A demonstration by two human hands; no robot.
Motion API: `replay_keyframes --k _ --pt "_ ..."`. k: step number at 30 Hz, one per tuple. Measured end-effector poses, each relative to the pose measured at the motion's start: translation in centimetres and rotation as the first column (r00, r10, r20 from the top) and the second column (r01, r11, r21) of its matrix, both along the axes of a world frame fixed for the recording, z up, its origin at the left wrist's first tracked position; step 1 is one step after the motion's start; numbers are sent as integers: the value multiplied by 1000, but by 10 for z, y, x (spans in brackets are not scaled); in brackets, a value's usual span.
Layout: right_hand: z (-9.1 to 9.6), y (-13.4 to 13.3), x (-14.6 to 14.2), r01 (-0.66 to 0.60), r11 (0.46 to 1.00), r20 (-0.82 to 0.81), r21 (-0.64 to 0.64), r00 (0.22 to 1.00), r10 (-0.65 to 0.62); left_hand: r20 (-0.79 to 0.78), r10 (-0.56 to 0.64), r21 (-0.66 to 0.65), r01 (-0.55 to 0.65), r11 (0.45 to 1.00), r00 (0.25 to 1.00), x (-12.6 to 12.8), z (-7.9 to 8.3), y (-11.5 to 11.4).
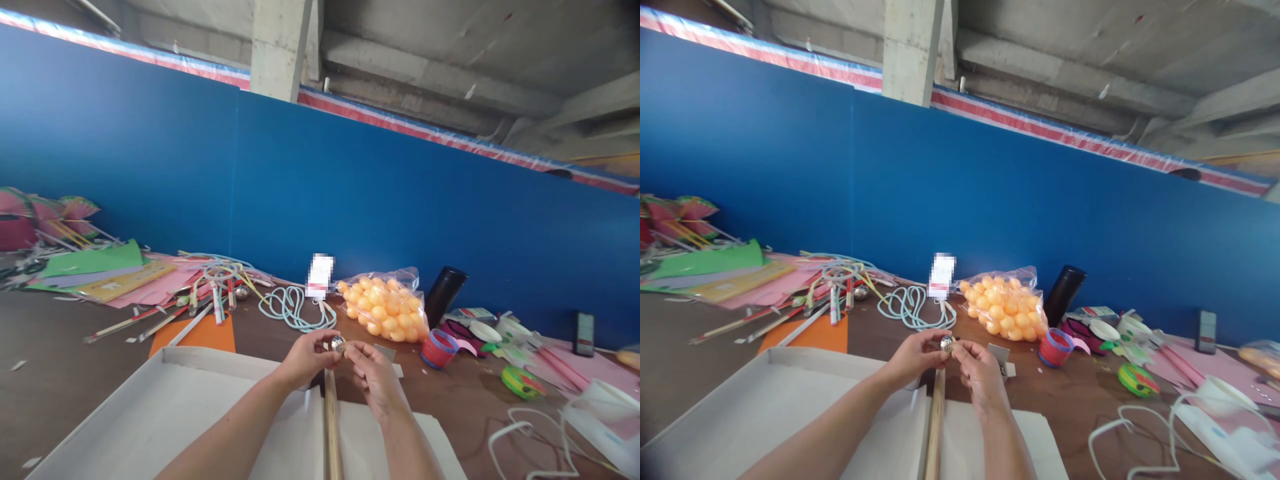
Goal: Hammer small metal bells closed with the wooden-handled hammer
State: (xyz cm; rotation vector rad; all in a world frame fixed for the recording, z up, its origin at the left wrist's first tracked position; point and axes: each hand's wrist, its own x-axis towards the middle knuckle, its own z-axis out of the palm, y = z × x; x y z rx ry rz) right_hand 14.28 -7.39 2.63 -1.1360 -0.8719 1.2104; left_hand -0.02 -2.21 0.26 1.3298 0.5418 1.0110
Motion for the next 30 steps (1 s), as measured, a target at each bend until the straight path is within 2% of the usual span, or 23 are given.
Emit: replay_keyframes --k 5,24,30 --pt "-1 1 1 3 1000 -4 -15 1000 -3 6 -5 10 5 1000 1000 1 -1 0" --pt "-6 3 -2 -11 999 57 53 998 8 -48 48 61 -45 997 998 -1 1 -3" --pt "-8 1 -3 9 1000 95 4 995 -9 -86 76 99 -67 993 993 -2 0 -2"
